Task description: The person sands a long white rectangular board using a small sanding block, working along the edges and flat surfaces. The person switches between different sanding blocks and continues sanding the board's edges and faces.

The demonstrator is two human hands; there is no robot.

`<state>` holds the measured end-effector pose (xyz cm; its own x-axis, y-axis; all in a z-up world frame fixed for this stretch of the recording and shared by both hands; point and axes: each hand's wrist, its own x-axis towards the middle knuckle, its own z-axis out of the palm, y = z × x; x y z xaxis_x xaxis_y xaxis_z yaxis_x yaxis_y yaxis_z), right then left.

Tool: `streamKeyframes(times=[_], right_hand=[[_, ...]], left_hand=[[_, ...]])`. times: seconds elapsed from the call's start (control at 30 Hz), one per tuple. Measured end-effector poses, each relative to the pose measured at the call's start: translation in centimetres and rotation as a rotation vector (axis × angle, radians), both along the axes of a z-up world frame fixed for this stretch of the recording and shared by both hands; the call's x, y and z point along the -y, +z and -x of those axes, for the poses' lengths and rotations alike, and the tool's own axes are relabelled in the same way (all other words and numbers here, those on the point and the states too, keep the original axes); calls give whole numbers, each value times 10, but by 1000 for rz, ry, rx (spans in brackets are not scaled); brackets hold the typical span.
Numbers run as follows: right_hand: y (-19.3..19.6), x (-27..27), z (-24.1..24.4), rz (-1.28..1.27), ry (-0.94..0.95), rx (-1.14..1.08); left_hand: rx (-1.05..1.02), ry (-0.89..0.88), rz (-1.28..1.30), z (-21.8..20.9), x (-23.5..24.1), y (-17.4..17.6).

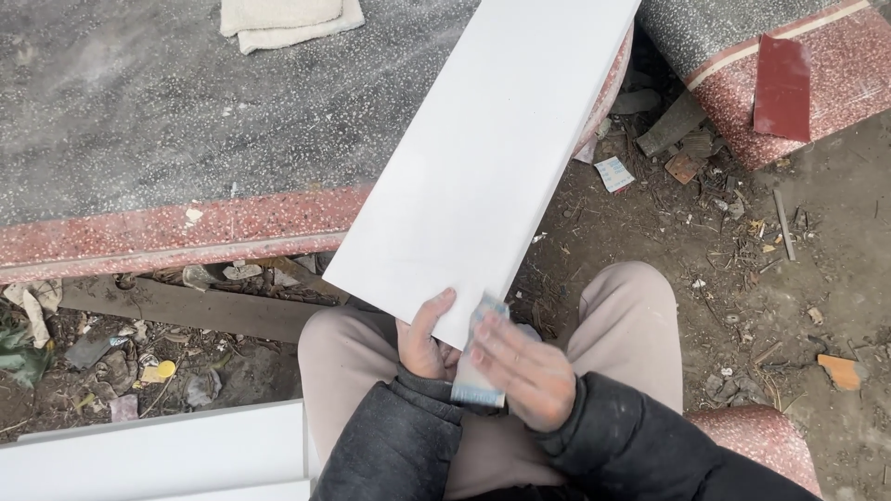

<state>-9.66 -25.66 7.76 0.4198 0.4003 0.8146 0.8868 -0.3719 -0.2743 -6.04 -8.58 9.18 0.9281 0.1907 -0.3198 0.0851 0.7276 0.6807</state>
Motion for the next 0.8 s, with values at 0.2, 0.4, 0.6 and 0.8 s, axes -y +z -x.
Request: streamKeyframes(times=[0.2,0.4,0.6,0.8], right_hand=[[-30,17,-22,-19,-143,-93],[-12,14,-31,-75,-191,-59],[-17,7,-6,51,-45,89],[-4,17,-25,-100,-308,73]], left_hand=[[-24,-32,62,-3,5,27],[-17,-42,67,-2,6,26],[-150,18,-44,-3,2,9],[-86,22,97,0,15,21]])
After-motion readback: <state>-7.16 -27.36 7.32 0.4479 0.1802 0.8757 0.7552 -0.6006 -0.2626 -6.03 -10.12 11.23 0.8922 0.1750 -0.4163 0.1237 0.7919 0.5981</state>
